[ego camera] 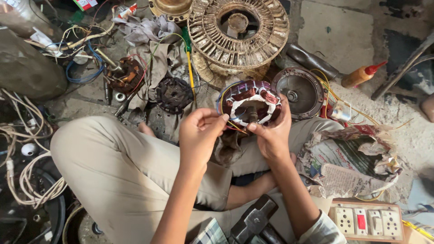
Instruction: The person sits on the floor and works on a disassembled electrical motor. They insert a metal shaft into the stator, use a hammer to tap it into place, and then manipulate the wires and components with their hands.
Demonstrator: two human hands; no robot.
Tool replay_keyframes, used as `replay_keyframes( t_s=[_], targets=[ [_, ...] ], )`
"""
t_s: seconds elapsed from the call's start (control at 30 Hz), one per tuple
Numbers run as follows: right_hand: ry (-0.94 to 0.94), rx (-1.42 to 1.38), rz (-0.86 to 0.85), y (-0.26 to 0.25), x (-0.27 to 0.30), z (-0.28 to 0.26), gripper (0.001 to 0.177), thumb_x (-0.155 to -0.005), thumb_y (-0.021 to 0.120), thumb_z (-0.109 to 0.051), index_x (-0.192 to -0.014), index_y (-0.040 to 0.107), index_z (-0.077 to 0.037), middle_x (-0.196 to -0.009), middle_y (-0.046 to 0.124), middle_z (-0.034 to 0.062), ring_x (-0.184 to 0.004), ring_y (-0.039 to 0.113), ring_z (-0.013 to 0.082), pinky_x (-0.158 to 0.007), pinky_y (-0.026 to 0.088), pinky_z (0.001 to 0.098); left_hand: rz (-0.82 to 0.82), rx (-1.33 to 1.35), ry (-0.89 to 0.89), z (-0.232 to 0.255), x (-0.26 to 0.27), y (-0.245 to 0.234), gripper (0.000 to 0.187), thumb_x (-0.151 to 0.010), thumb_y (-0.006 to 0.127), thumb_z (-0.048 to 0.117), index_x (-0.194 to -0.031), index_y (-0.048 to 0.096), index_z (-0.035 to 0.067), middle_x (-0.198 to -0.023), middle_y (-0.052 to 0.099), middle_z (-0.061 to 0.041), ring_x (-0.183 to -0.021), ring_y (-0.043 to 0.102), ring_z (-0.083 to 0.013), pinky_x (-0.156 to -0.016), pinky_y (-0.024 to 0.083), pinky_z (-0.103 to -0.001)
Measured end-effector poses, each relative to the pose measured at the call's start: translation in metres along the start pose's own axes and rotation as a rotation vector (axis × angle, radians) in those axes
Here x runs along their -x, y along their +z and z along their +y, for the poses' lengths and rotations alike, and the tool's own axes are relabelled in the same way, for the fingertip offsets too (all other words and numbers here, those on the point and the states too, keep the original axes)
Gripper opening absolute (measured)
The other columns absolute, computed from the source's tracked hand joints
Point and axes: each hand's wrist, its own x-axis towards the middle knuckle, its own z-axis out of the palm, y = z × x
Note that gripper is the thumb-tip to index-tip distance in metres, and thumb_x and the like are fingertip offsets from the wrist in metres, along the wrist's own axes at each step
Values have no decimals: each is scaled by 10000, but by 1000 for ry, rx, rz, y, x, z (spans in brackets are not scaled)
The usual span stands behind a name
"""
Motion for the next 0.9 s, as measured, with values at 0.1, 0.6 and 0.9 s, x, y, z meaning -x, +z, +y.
replay_keyframes(
  t_s=[0.1,0.6,0.9],
  targets=[
    [-19,47,-4,-2,2,-1,916,-639,959,-39,-1408,463,-2,-1301,615,100,-1226,632,227,-1095,543,391,35,-1,4,-8,2,4,151,-899,752,69,-979,669,-29,-843,707,-56,-724,668,-90,-647,529,-219],
    [-44,279,-41,-4,3,-2,948,-602,989,-86,-1379,449,-26,-1318,610,77,-1248,620,196,-1136,521,371,-25,-3,506,28,-5,1,107,-1079,599,54,-1137,531,-3,-1047,683,-92,-932,712,-156,-866,610,-299],
    [100,15,-41,-15,-6,4,866,-649,915,-16,-1399,481,23,-1305,627,119,-1223,635,238,-1108,527,414,-324,-456,34,49,-25,-34,245,-1026,499,153,-1229,596,56,-843,595,1,-701,516,-60,-605,446,-225]
  ],
)
